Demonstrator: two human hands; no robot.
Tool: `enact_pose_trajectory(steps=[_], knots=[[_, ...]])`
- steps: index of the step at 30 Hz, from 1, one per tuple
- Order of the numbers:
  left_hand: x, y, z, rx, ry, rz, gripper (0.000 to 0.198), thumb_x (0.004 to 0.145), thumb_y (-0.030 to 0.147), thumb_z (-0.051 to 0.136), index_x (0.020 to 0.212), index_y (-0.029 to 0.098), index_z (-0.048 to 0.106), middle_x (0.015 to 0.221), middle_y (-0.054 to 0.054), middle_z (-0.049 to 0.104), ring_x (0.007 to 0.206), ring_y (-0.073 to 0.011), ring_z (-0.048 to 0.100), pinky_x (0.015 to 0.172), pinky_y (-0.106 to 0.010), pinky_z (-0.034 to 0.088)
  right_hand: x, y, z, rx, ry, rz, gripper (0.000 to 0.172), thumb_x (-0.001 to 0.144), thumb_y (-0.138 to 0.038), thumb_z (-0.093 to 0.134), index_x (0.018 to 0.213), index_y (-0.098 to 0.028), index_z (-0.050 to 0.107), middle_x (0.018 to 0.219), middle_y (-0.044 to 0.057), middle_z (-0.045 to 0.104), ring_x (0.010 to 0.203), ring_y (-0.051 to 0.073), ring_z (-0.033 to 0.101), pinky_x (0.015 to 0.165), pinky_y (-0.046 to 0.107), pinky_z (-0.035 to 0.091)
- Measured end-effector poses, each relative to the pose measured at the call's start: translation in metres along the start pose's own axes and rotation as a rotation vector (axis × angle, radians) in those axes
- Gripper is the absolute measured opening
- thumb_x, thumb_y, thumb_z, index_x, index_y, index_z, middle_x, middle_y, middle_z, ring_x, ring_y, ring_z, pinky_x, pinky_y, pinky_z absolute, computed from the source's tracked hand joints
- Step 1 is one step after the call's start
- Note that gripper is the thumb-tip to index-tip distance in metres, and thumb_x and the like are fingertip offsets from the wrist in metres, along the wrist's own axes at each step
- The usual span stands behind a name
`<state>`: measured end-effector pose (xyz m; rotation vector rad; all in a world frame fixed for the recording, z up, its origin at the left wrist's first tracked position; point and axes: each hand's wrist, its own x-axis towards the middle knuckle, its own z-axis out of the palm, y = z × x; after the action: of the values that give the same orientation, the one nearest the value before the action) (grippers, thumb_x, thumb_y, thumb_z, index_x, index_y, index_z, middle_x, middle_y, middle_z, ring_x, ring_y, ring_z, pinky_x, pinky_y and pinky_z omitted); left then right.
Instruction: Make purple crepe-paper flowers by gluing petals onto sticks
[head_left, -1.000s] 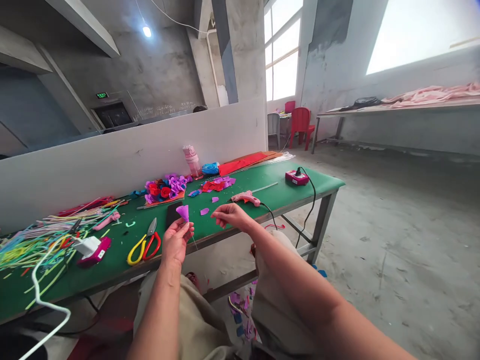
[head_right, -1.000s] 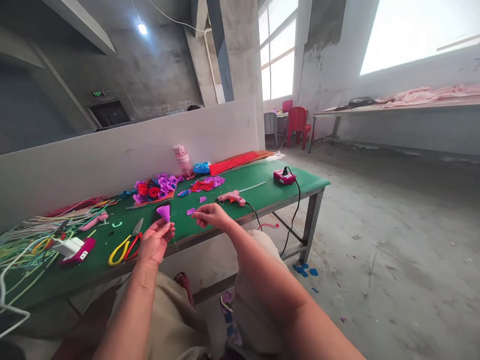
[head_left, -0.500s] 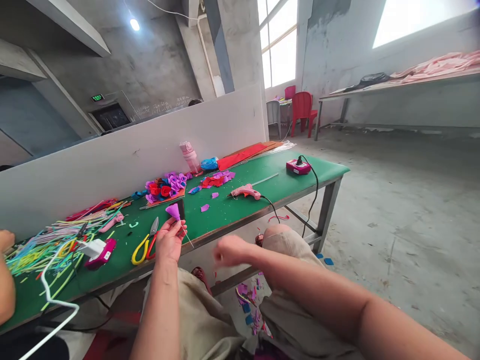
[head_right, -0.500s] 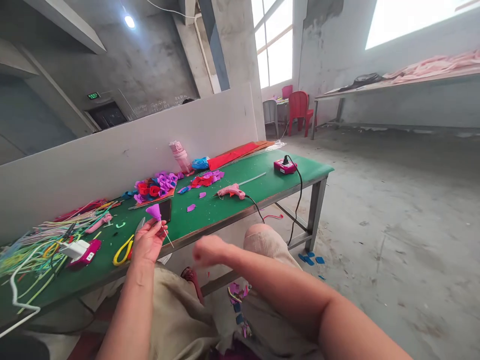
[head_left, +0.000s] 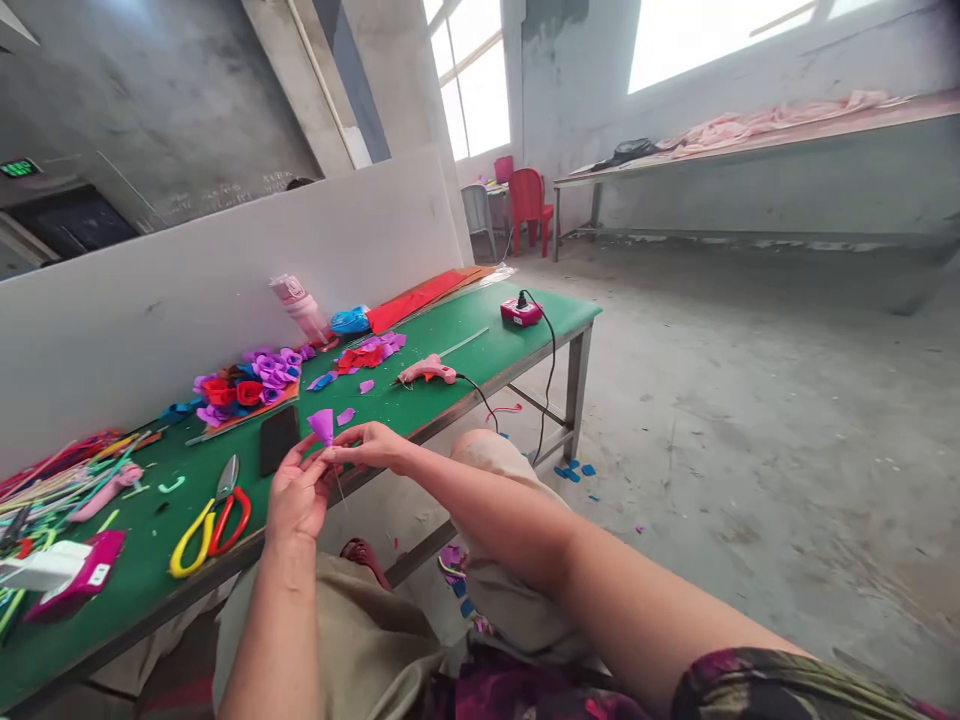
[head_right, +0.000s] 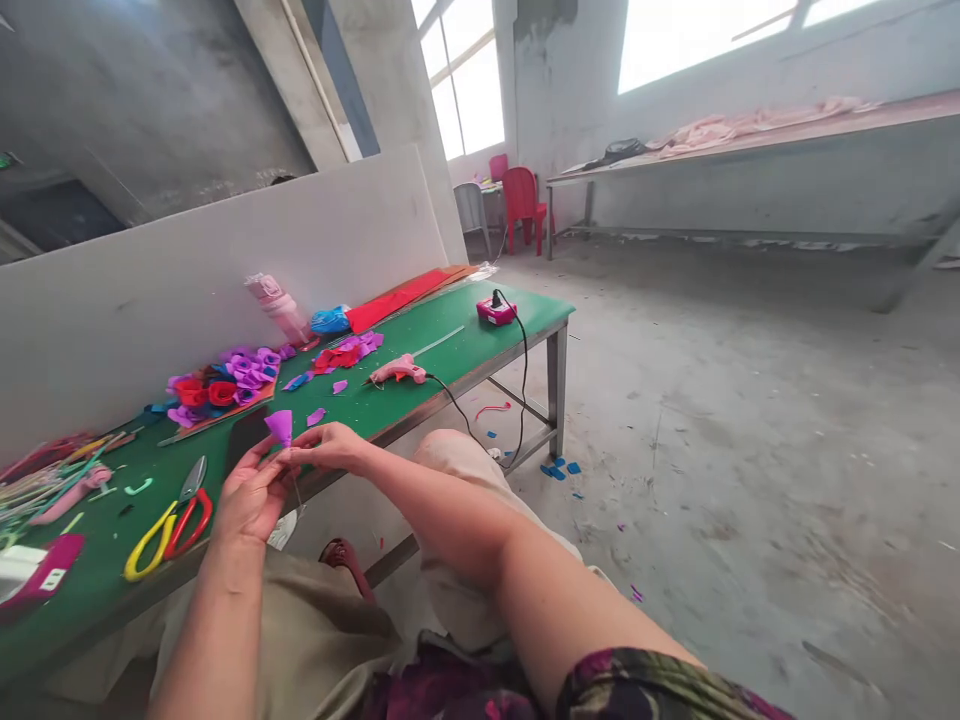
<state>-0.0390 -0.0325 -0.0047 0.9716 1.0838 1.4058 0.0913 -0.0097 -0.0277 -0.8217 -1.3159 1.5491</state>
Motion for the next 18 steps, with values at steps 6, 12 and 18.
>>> enact_pose_trajectory(steps=[6, 12, 18], knots=[[0.003, -0.004, 0.007, -0.018, 0.094, 0.043, 0.028, 0.061, 0.006, 0.07, 0.086, 0.015, 0.061, 0.064, 0.0, 0.067, 0.056, -0.0126, 0.064, 0.056, -0.024, 0.051, 0.0, 0.003, 0.005, 0.046, 0.04, -0.082, 0.039, 0.057, -0.042, 0.08, 0.084, -0.016, 0.07, 0.065, -0.004, 0.057, 0.055, 0.007, 0.047, 0.048, 0.018, 0.033], [0.001, -0.009, 0.008, 0.024, 0.053, 0.039, 0.03, 0.057, 0.017, 0.078, 0.079, 0.015, 0.058, 0.062, 0.001, 0.067, 0.057, -0.0122, 0.063, 0.059, -0.024, 0.05, 0.009, 0.011, -0.002, 0.052, 0.169, -0.24, 0.036, 0.063, -0.047, 0.073, 0.074, -0.014, 0.069, 0.06, -0.003, 0.058, 0.057, 0.009, 0.049, 0.054, 0.02, 0.037], [-0.003, -0.009, 0.011, 0.036, -0.082, -0.043, 0.038, 0.046, 0.021, 0.084, 0.077, 0.013, 0.064, 0.068, 0.0, 0.069, 0.062, -0.0106, 0.063, 0.067, -0.024, 0.051, 0.005, 0.004, -0.006, -0.033, 0.137, -0.264, 0.039, 0.066, -0.052, 0.069, 0.079, -0.015, 0.069, 0.063, -0.002, 0.06, 0.056, 0.009, 0.052, 0.056, 0.021, 0.04]])
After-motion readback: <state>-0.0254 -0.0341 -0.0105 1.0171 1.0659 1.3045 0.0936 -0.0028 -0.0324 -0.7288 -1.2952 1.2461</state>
